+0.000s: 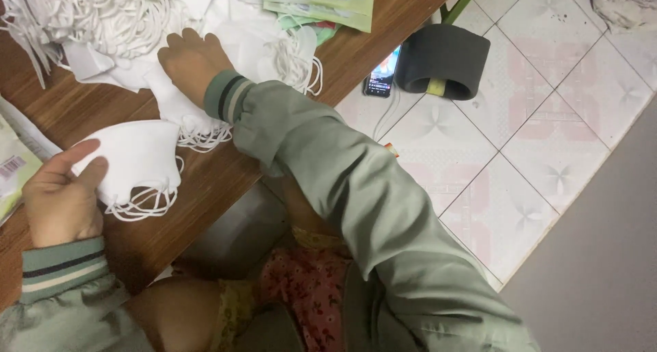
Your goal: Folding and stacking white face masks on a wooden table.
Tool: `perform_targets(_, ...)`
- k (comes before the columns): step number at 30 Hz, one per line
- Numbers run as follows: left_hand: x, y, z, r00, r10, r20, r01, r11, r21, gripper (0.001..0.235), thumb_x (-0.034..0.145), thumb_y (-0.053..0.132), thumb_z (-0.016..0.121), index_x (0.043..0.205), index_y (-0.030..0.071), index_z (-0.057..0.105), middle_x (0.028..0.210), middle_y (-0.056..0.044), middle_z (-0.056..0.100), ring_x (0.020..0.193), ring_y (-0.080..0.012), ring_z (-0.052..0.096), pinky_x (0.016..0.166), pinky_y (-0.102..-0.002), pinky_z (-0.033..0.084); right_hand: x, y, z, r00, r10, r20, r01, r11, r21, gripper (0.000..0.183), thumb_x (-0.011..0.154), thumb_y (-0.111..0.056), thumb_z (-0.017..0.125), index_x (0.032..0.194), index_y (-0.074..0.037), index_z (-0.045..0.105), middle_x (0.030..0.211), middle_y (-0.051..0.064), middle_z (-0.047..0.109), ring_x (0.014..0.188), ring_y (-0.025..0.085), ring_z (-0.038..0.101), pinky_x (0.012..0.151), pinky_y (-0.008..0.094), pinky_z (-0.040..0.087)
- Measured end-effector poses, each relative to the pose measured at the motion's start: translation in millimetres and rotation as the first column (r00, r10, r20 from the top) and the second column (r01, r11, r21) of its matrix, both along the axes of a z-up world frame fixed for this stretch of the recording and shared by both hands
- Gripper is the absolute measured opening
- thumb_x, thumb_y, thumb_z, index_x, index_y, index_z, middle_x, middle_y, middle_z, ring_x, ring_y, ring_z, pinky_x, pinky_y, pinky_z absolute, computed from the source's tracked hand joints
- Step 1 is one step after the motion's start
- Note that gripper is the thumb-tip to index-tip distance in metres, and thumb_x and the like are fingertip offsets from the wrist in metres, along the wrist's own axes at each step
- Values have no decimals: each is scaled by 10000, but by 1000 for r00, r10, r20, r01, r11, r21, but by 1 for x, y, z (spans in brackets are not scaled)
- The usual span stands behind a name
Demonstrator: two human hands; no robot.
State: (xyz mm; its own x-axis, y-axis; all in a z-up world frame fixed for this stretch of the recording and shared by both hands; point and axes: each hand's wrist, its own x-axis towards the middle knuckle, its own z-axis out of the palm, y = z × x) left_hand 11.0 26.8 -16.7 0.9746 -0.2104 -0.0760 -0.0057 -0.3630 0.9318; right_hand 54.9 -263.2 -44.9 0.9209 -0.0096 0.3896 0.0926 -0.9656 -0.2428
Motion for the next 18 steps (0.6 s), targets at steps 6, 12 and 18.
perform_targets(6,-4,-5,6,998,36,52,-38,999,30,262,1031,-80,633,1243,61,694,1197,-99,690,991,-112,644,984,-190,561,7,14,-14,976,5,217,33,985,-171,41,771,-86,682,746,-117,680,843,98,623,804,296,560,680,459,475)
perform_targets(12,-4,1,4,994,70,90,-71,997,15,241,1057,-67,614,1248,40,716,1094,-30,675,782,-18,515,755,-103,456,-2,19,1,960,43,276,10,982,-188,71,808,-128,677,854,-140,623,868,57,596,792,257,553,686,428,465)
perform_targets(18,-4,1,4,992,72,105,-72,997,-2,212,1076,-54,631,1257,25,709,1053,-30,661,738,-18,494,695,-110,434,-7,11,10,991,63,115,-53,995,-84,99,876,-168,603,969,-140,622,947,63,646,881,275,602,789,445,483)
